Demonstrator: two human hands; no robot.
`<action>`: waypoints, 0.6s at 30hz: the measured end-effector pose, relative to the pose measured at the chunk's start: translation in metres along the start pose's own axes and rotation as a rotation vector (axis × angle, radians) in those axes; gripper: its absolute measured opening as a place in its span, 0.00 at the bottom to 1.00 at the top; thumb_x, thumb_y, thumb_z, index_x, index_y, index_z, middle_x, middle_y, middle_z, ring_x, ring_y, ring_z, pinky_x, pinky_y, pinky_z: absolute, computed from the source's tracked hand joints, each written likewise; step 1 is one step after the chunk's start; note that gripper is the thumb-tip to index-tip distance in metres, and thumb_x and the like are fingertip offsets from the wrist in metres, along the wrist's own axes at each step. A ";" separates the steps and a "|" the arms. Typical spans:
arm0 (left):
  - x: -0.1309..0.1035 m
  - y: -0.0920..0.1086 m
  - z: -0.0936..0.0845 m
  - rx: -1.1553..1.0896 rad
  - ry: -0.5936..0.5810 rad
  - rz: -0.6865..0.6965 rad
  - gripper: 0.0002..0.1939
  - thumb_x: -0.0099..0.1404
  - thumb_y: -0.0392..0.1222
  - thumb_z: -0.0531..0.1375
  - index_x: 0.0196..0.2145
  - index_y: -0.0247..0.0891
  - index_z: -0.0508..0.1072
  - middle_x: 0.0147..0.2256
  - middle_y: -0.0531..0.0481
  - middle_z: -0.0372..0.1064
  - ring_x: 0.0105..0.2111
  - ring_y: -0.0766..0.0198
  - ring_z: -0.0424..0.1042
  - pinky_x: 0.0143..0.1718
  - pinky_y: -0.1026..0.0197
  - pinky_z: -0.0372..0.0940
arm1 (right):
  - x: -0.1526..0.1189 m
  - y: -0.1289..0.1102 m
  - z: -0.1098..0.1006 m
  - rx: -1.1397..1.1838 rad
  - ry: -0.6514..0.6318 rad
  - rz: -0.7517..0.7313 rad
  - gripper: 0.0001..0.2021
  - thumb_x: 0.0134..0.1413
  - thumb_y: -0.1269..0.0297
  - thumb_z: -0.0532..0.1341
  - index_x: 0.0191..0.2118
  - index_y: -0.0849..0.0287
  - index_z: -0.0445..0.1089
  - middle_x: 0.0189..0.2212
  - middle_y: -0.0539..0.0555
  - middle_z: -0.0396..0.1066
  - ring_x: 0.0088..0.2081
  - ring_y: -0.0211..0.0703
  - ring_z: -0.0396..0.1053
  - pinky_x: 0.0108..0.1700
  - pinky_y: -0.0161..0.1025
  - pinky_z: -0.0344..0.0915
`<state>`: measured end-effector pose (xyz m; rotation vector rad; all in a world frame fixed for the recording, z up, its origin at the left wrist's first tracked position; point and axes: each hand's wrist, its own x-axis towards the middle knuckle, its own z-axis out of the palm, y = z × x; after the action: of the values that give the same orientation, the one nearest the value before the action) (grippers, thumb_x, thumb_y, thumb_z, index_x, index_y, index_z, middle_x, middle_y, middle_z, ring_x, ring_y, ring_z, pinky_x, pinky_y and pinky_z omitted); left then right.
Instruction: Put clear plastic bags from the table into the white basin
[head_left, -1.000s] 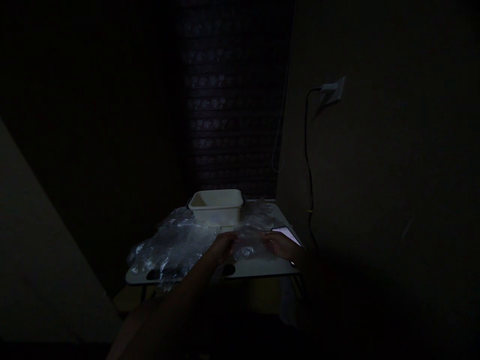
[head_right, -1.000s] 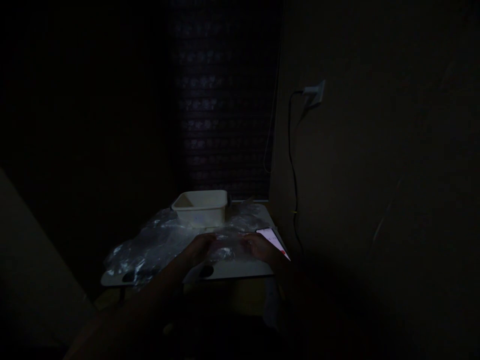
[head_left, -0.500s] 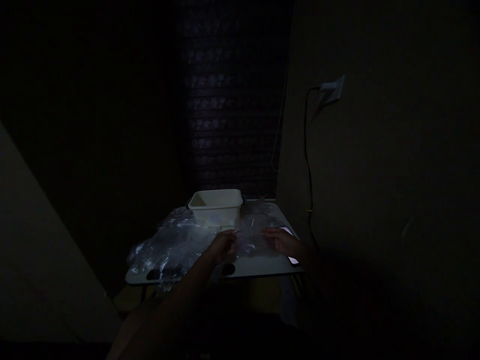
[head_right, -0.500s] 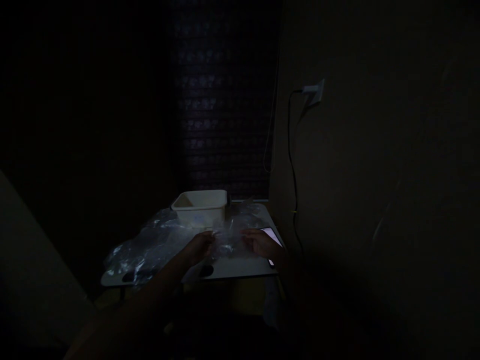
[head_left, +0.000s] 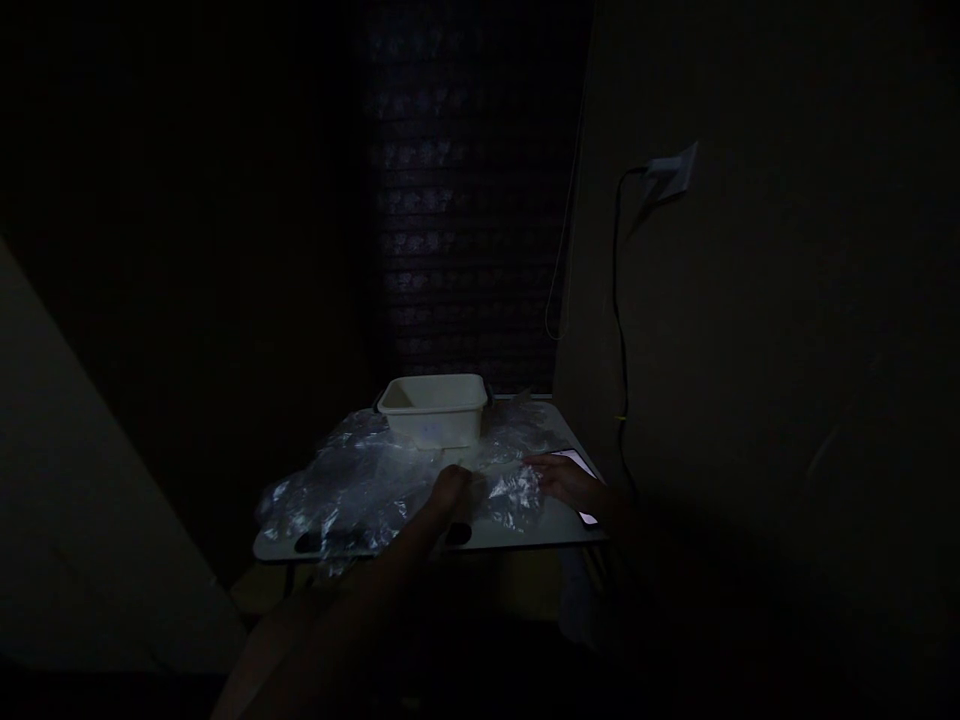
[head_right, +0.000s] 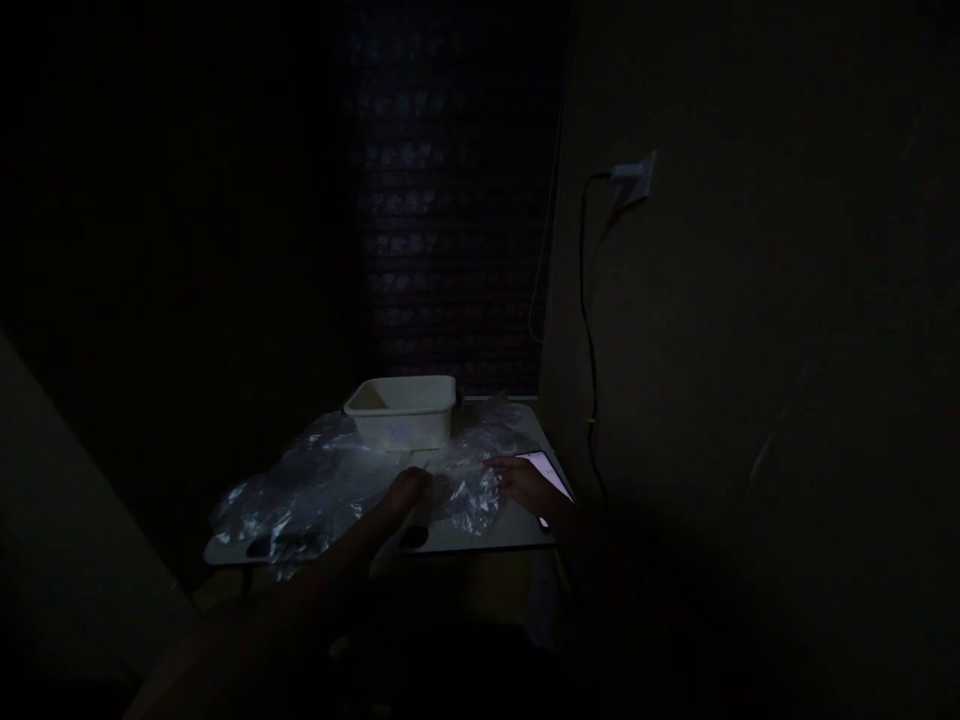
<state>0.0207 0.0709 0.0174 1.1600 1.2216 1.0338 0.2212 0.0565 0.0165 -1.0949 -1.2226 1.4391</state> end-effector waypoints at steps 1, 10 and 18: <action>0.001 -0.002 -0.001 0.047 0.030 0.023 0.02 0.44 0.32 0.49 0.19 0.34 0.60 0.23 0.51 0.62 0.29 0.64 0.62 0.29 0.65 0.55 | 0.002 0.001 -0.001 -0.026 0.019 -0.002 0.15 0.27 0.75 0.52 0.30 0.60 0.66 0.31 0.52 0.65 0.26 0.35 0.61 0.29 0.33 0.57; -0.010 -0.015 -0.001 1.288 -0.001 0.417 0.13 0.53 0.38 0.46 0.36 0.30 0.61 0.38 0.40 0.59 0.39 0.61 0.59 0.37 0.62 0.54 | 0.000 0.002 -0.001 -0.988 0.278 -0.276 0.17 0.35 0.70 0.49 0.37 0.64 0.62 0.37 0.59 0.61 0.39 0.43 0.57 0.40 0.39 0.52; -0.011 0.000 -0.011 1.301 -0.088 0.274 0.14 0.51 0.36 0.47 0.37 0.36 0.61 0.32 0.47 0.64 0.30 0.66 0.64 0.26 0.67 0.57 | -0.019 0.001 0.012 -1.526 0.008 -0.184 0.36 0.27 0.52 0.57 0.49 0.57 0.48 0.45 0.59 0.52 0.45 0.52 0.47 0.40 0.46 0.48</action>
<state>0.0084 0.0608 0.0193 2.3638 1.7258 0.2419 0.2123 0.0355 0.0178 -1.7971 -2.3887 0.1134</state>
